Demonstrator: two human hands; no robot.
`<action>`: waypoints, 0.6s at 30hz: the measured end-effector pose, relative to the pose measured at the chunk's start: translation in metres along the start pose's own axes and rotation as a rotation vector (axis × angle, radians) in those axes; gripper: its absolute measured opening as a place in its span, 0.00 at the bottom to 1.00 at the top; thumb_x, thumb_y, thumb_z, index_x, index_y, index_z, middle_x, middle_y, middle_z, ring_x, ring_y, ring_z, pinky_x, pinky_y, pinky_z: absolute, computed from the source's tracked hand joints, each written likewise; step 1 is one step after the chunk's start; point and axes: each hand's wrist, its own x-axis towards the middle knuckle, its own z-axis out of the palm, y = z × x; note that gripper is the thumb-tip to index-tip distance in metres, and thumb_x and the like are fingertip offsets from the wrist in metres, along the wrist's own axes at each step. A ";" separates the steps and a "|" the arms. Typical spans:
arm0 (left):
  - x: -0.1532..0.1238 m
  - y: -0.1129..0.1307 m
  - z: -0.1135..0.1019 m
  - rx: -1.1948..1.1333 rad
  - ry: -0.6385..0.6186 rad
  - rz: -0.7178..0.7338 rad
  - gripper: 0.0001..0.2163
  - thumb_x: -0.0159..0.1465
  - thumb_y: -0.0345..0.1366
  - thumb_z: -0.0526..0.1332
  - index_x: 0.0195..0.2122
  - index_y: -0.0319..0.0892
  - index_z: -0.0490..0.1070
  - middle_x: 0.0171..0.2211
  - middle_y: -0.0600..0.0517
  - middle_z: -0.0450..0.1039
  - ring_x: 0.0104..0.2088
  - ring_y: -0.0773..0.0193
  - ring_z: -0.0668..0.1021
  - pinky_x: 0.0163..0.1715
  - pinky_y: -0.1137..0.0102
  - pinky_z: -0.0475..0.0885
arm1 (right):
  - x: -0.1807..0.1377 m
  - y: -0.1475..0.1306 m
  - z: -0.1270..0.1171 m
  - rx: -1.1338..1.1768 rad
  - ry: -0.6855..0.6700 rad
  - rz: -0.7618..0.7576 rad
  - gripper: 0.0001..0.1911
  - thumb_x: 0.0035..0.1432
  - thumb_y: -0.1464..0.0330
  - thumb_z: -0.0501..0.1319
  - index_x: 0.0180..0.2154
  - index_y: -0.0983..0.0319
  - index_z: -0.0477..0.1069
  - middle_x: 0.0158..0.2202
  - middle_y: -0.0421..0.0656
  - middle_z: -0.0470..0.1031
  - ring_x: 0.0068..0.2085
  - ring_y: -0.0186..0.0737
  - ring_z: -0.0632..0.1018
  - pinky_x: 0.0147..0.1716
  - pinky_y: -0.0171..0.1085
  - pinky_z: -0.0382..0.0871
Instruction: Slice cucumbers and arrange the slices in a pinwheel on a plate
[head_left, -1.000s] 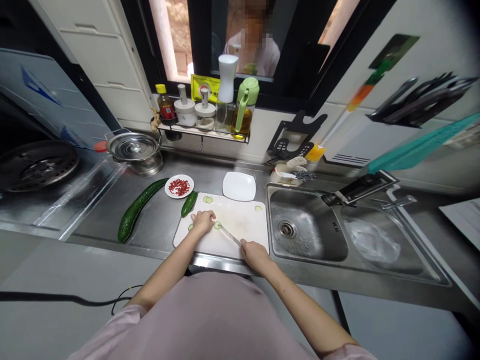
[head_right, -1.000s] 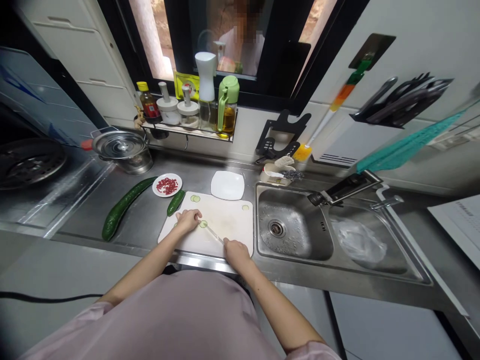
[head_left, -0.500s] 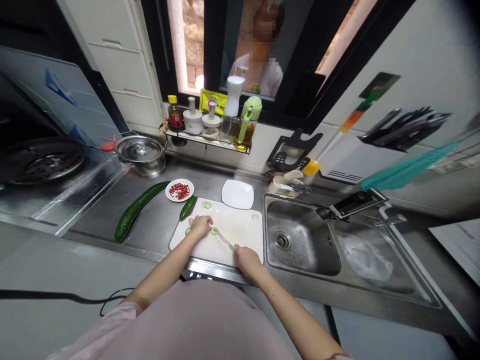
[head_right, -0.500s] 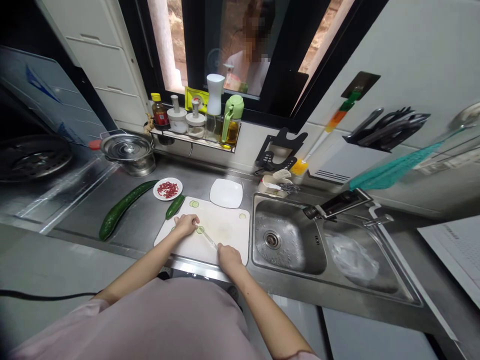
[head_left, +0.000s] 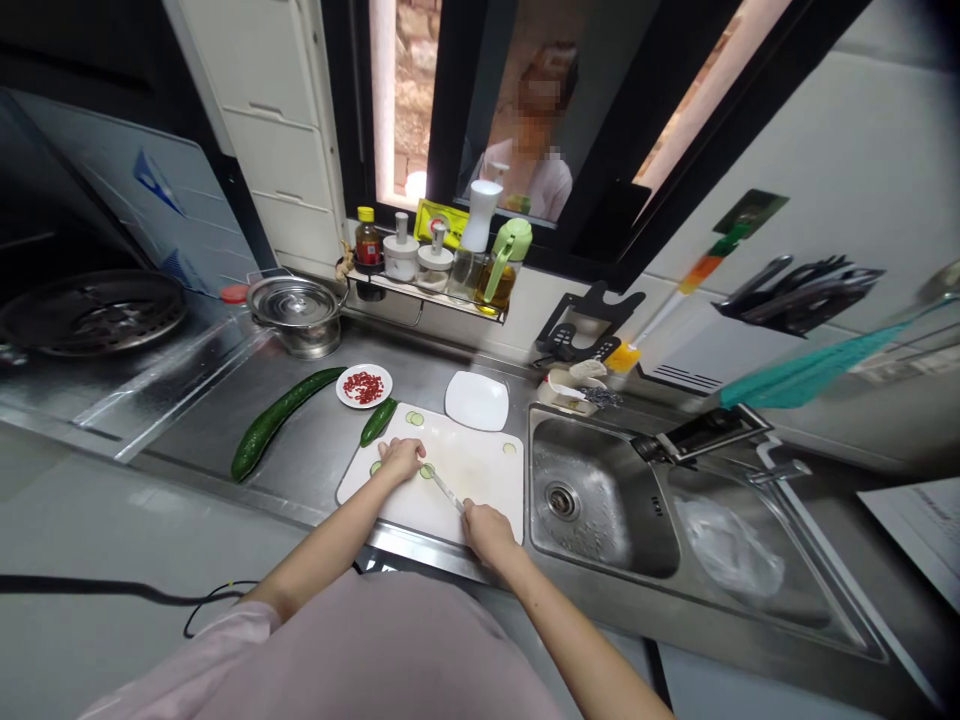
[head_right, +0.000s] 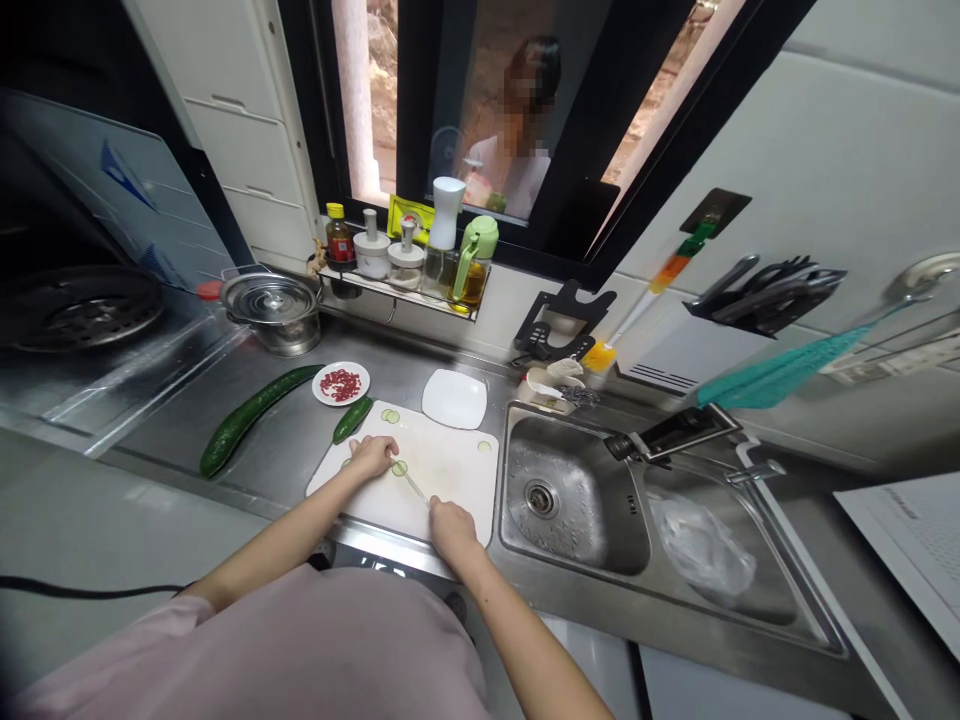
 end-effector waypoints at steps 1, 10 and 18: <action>0.000 0.000 0.000 -0.001 0.002 -0.002 0.07 0.56 0.34 0.64 0.36 0.49 0.73 0.40 0.53 0.77 0.51 0.54 0.70 0.48 0.60 0.54 | -0.001 0.000 0.000 -0.003 -0.001 0.001 0.16 0.65 0.70 0.46 0.49 0.64 0.67 0.41 0.54 0.77 0.44 0.46 0.78 0.39 0.39 0.67; -0.002 0.001 -0.002 -0.012 0.005 0.000 0.06 0.56 0.32 0.62 0.35 0.49 0.73 0.40 0.52 0.77 0.51 0.53 0.70 0.49 0.59 0.54 | -0.004 0.005 0.007 -0.010 -0.003 0.009 0.16 0.66 0.69 0.46 0.49 0.63 0.67 0.40 0.54 0.77 0.44 0.47 0.78 0.39 0.39 0.67; -0.005 -0.001 -0.001 -0.008 -0.003 0.008 0.07 0.58 0.32 0.60 0.37 0.50 0.73 0.41 0.51 0.77 0.51 0.54 0.69 0.48 0.60 0.54 | -0.013 0.008 0.007 0.004 -0.029 0.037 0.16 0.66 0.69 0.45 0.49 0.63 0.67 0.41 0.54 0.77 0.45 0.46 0.78 0.40 0.39 0.66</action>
